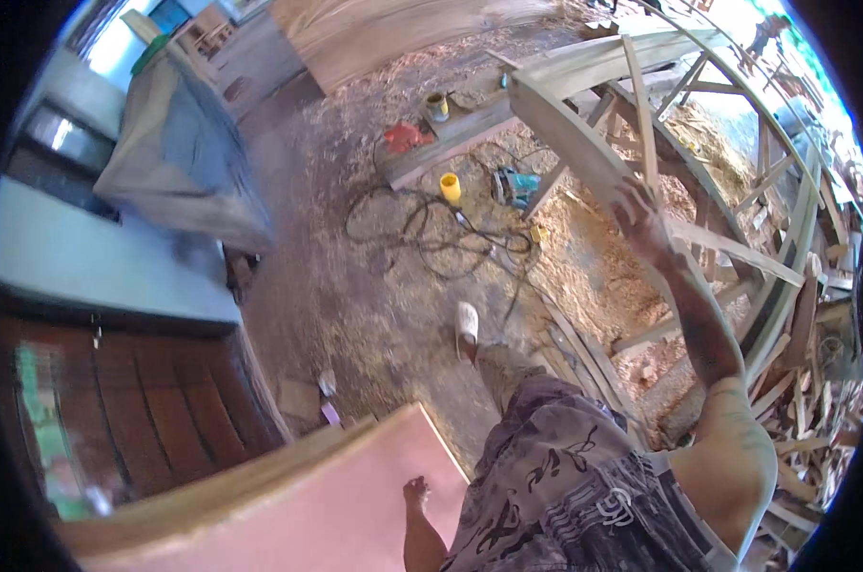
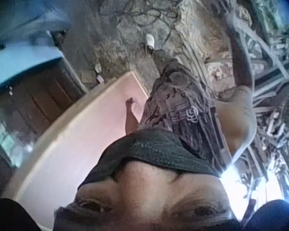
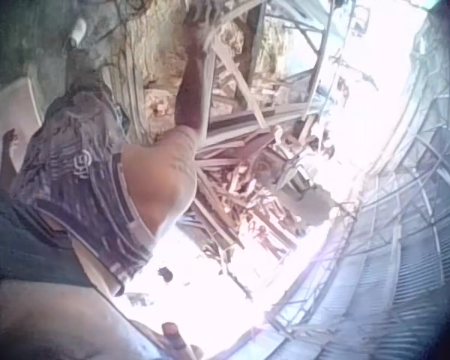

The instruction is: The person builds a furniture frame by measuring wooden strips with a tape measure, marking them with a pencil, and hammering nails into the wood.

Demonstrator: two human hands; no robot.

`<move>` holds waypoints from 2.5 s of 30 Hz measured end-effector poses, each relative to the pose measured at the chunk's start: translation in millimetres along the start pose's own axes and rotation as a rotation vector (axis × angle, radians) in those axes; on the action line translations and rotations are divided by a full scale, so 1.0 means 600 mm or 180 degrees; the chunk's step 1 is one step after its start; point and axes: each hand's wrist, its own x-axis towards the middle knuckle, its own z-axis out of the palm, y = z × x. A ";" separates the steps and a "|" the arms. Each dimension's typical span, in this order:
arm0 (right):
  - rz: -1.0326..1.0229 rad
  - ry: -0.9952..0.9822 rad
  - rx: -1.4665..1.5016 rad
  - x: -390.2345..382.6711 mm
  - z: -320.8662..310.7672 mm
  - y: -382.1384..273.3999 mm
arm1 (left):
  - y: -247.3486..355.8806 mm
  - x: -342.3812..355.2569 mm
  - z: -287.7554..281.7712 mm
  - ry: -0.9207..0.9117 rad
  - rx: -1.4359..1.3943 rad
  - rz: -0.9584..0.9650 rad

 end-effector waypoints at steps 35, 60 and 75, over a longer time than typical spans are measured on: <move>0.2548 -0.0897 0.1136 1.066 0.831 0.045 | 2.147 0.736 0.662 -0.1274 0.2676 0.2881; 0.1652 -0.4663 0.1048 1.174 1.716 0.344 | 2.183 1.063 1.141 -0.2465 -0.2053 -0.1769; 0.2788 -0.4044 0.1132 1.034 1.510 0.348 | 2.139 0.961 1.189 -0.2116 -0.1542 -0.0298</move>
